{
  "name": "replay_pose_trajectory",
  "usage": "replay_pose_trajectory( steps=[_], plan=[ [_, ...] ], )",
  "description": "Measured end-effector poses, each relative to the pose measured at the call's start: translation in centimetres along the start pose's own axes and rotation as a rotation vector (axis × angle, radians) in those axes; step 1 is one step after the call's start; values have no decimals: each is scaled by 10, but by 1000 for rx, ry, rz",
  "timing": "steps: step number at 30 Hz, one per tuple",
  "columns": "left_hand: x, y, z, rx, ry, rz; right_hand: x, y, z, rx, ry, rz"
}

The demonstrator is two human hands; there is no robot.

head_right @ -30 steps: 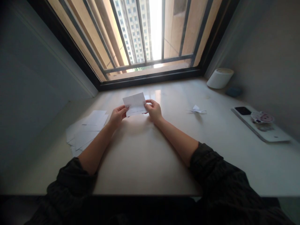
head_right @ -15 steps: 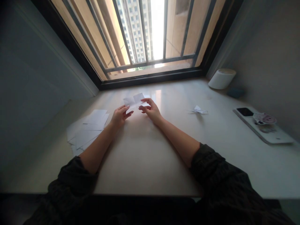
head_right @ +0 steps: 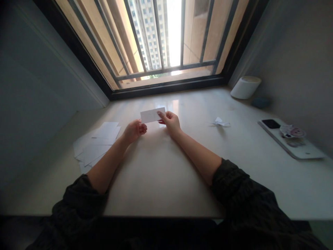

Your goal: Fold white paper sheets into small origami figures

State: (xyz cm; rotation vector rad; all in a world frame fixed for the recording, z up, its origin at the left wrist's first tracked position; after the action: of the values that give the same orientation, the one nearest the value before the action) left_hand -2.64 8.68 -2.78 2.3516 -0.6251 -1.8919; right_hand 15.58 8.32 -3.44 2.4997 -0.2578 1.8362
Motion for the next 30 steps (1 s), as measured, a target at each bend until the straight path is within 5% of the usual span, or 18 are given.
replay_pose_trajectory(
  steps=[12, 21, 30],
  plan=[
    [-8, 7, -14, -127, -161, -343, 3, 5, -8, 118, 168, 107],
    [-7, 14, -20, -25, -289, -389, 0, 4, -6, 137, 284, 193],
    [-4, 14, -22, -115, -291, -510, -2, 2, -4, 72, 226, 217]
  ],
)
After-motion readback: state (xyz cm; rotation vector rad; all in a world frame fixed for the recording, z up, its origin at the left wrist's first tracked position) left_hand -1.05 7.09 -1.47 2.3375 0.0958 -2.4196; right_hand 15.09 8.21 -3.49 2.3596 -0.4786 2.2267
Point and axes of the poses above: each hand's wrist, its own y-axis away from the middle knuckle, its own z-axis out of the back of the hand, x = y × z, the point moved 4 cm from there along -y, towards the middle knuckle, and after that the axes turned 1 degree about -x, right-handed, at the moved point
